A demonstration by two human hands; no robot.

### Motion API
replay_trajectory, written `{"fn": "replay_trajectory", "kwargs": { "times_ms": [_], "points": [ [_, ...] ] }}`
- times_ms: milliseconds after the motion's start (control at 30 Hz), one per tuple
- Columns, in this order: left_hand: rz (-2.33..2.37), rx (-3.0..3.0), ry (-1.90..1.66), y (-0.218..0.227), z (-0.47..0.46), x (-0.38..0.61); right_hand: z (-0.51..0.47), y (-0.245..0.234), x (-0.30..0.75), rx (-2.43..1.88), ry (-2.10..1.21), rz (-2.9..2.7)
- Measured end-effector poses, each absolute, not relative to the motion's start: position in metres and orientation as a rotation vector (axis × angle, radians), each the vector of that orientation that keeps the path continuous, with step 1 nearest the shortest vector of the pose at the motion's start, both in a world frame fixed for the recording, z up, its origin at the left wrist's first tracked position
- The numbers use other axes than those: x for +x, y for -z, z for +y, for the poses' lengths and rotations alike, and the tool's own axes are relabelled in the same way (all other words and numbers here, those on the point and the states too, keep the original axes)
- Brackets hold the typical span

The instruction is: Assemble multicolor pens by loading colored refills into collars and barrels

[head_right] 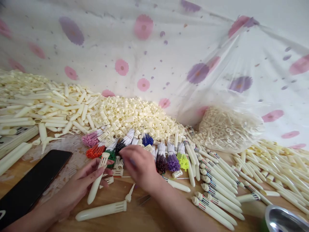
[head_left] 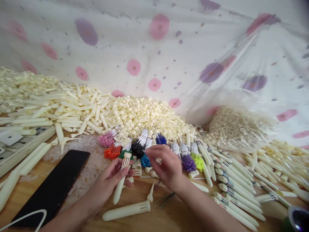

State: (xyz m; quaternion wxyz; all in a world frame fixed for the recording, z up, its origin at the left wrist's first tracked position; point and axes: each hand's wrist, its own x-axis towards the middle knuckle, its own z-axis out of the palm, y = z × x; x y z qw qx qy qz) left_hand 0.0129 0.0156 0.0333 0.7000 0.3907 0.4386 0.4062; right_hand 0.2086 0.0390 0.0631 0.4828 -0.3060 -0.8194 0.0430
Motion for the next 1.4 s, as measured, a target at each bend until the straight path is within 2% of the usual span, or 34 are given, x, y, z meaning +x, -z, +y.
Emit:
{"fn": "replay_trajectory", "kwargs": {
  "times_ms": [100, 167, 333, 567, 1167, 1400],
  "points": [
    [1.002, 1.044, -0.862, -0.032, 0.012, 0.009, 0.037, -0.072, 0.219, -0.892, -0.483, -1.445],
    [1.026, 1.179, -0.868, -0.028, 0.01, 0.008, 0.036, -0.078, 0.223, -0.882, -0.643, -1.275],
    [1.11, 1.421, -0.913, -0.02, 0.007, 0.007, 0.03, -0.087, 0.222, -0.868, -0.778, -1.229],
    [1.085, 1.459, -0.929, -0.014, 0.004, 0.006, 0.028, -0.082, 0.21, -0.843, -1.014, -1.177],
    [1.06, 1.421, -0.933, -0.019, 0.003, 0.009, 0.028, -0.079, 0.207, -0.846, -1.152, -1.171],
    [1.052, 1.454, -0.936, -0.019, 0.004, 0.008, 0.027, -0.071, 0.203, -0.872, -1.113, -1.272]
  ]
}}
